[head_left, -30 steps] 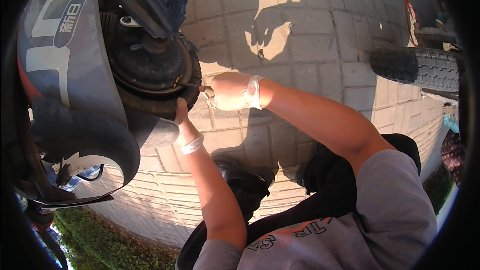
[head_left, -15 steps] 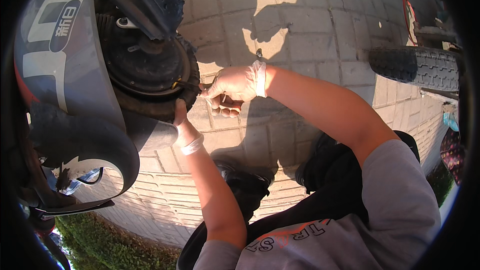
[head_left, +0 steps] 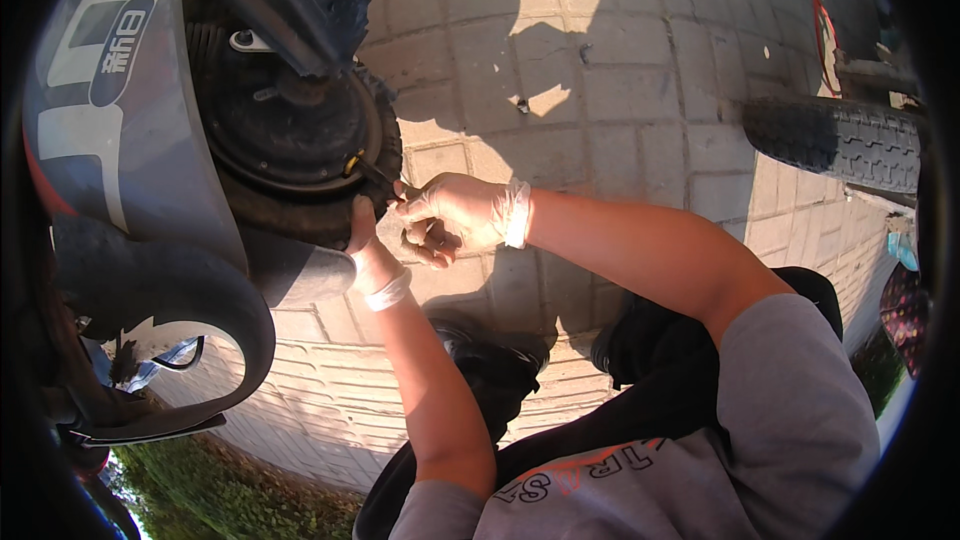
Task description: The person inflates an electric scooter tire using a pressure gauge and hose, then retrieves a tire repair tool and repeatedly works on the tire surface near the valve area. The person handles the scooter, hose, gauge, and tool while standing and crouching beside the vehicle.
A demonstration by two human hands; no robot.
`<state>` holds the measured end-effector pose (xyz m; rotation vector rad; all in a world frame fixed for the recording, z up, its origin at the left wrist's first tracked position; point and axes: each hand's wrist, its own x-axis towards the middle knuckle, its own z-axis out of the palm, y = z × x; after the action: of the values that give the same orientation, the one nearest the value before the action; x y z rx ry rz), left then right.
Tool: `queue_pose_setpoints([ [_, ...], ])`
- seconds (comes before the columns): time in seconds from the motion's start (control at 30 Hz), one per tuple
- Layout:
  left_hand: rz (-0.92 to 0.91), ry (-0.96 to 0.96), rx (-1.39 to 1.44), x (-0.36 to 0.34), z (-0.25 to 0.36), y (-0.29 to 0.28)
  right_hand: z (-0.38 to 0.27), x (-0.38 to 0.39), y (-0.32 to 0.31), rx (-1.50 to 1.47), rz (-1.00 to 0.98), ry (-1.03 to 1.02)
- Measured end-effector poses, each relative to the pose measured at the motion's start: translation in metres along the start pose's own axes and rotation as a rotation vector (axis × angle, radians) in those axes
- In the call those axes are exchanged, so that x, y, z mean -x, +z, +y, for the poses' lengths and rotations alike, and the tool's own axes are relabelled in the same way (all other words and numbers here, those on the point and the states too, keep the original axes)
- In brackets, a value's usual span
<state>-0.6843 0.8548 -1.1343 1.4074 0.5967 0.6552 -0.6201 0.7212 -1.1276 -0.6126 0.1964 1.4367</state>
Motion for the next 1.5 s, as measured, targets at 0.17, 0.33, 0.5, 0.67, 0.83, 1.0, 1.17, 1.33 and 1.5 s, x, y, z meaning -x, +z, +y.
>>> queue_pose_setpoints([
  [0.17,0.061,-0.334,-0.079,0.004,0.022,0.005,0.041,-0.017,0.007,-0.227,0.012,-0.179],
  [0.33,0.106,-0.506,-0.189,0.007,0.036,0.010,0.057,-0.028,0.000,-0.388,-0.142,-0.169],
  [0.5,0.027,-0.451,-0.114,0.004,0.028,0.002,0.075,-0.043,-0.008,-0.540,-0.360,-0.234],
  [0.67,-0.090,-0.461,-0.057,0.004,0.023,-0.012,0.091,-0.063,-0.010,-0.644,-0.524,-0.313],
  [0.83,-0.158,-0.462,-0.050,0.010,0.027,-0.014,0.087,-0.059,-0.006,-0.621,-0.542,-0.372],
  [1.0,-0.104,-0.186,-0.032,0.009,0.021,-0.007,0.042,-0.017,-0.018,0.117,0.065,-0.245],
  [1.17,-0.083,-0.133,-0.078,0.009,0.017,-0.008,-0.015,0.015,-0.016,1.409,0.457,-0.150],
  [1.33,-0.039,-0.208,-0.002,0.012,0.019,-0.010,-0.036,0.017,-0.009,1.538,0.423,-0.149],
  [1.5,0.017,-0.269,0.149,0.015,0.012,-0.012,-0.024,0.016,-0.042,1.491,0.471,-0.058],
])
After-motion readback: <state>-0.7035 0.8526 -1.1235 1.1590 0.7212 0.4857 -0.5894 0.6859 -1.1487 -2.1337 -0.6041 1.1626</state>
